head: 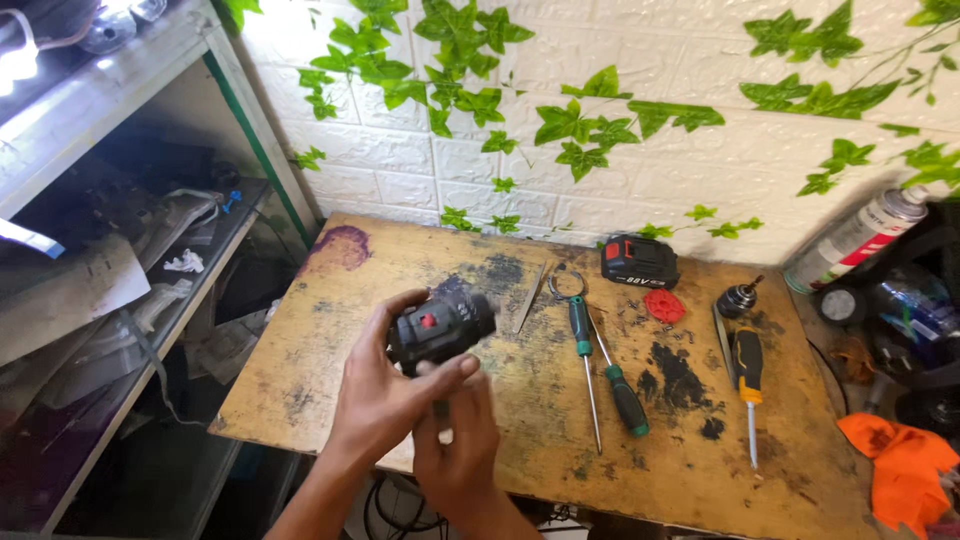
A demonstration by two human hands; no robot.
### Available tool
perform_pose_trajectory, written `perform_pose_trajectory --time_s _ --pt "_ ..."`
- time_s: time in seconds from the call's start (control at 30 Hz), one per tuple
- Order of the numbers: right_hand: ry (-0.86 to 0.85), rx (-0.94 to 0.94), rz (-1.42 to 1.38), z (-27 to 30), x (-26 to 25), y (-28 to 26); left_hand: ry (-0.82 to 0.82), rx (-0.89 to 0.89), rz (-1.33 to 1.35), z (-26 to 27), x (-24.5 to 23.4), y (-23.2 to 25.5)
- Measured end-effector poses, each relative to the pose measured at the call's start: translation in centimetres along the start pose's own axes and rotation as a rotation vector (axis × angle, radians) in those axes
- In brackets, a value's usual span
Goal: The person assembles a cordless drill by hand, fitting the handle casing onto the internal motor and gear assembly. They align the components, press the casing halves together, and rotate the drill to inspect the fit and the chuck.
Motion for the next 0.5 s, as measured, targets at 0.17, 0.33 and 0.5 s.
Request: perform_pose_trajectory --time_s 0.17,0.33,0.5 --pt "0.039 -0.080 -0.130 -1.2 -1.5 1.5 0.030 0.200 0.049 -1.9 0.5 -3.1" --pt "0.151 -0.121 0.001 -6.0 -2.2 5.0 0.002 0.280 0.190 -1.9 1.5 -4.6" --pt "-0.019 -0.204 -0.231 -9.5 0.6 4.5 0.487 0.492 0.230 -2.7 2.8 -5.8"
Point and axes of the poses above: each hand's wrist, its own z-axis away from the middle knuckle, its own x-axis out of the palm, y = z × x, the point moved 4 cm from there along -z, towards the middle knuckle, and after that the axes turned 9 degrees about x, right-handed, at the moved point
